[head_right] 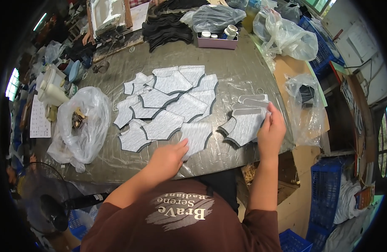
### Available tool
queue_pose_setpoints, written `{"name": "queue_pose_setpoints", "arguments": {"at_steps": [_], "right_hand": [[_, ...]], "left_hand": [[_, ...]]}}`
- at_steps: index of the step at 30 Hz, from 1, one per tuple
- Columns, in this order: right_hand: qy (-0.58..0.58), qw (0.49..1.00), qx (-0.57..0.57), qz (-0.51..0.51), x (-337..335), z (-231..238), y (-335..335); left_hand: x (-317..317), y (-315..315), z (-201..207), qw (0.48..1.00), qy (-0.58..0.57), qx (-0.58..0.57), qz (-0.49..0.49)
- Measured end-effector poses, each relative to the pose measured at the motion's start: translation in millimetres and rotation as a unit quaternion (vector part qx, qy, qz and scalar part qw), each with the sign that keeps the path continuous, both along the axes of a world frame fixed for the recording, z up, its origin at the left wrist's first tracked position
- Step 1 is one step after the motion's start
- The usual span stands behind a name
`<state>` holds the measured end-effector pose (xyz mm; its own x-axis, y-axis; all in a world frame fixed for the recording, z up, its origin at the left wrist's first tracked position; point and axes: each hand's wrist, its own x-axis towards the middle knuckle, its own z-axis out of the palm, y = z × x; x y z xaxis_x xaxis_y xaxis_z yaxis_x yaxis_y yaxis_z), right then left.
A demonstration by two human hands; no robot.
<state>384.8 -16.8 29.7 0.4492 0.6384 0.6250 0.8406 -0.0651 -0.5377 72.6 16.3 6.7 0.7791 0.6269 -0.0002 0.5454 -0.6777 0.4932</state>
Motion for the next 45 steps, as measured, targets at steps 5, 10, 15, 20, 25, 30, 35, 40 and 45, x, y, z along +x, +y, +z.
{"name": "queue_pose_setpoints", "arguments": {"at_steps": [5, 10, 15, 20, 25, 30, 35, 40, 45], "right_hand": [[0.429, 0.849, -0.248, 0.184, -95.6, 7.7, -23.9], [0.373, 0.808, -0.239, 0.389, -160.1, -3.0, -22.8], [0.515, 0.707, -0.283, 0.392, -169.8, -8.7, -21.1], [0.511, 0.709, -0.285, 0.393, -170.6, -9.0, -23.6], [0.534, 0.667, -0.369, 0.364, -166.8, 1.7, -21.8], [0.622, 0.622, -0.281, 0.385, -169.0, -2.8, -19.9], [0.69, 0.565, -0.206, 0.403, -169.2, -12.7, -24.5], [0.667, 0.571, -0.208, 0.431, -166.4, -31.1, -28.2], [0.661, 0.594, -0.217, 0.404, -166.6, -27.0, -29.7]], "left_hand": [[-25.5, -16.8, 12.7, 0.989, -0.071, -0.12, 0.044], [-25.7, -17.0, 14.1, 0.967, -0.192, -0.149, 0.082], [-23.9, -19.8, 10.1, 0.986, -0.129, -0.064, 0.086], [-23.9, -19.8, 9.4, 0.992, -0.098, -0.028, 0.081], [-23.7, -19.5, 14.5, 0.991, -0.082, -0.071, 0.072], [-20.5, -17.1, 5.5, 0.961, -0.242, -0.129, 0.025], [-33.9, -12.2, -6.7, 0.514, -0.491, -0.703, 0.008], [-28.1, 0.2, 3.1, 0.907, -0.368, -0.191, 0.072], [-31.9, 10.0, 11.8, 0.94, -0.324, -0.102, -0.028]]}}
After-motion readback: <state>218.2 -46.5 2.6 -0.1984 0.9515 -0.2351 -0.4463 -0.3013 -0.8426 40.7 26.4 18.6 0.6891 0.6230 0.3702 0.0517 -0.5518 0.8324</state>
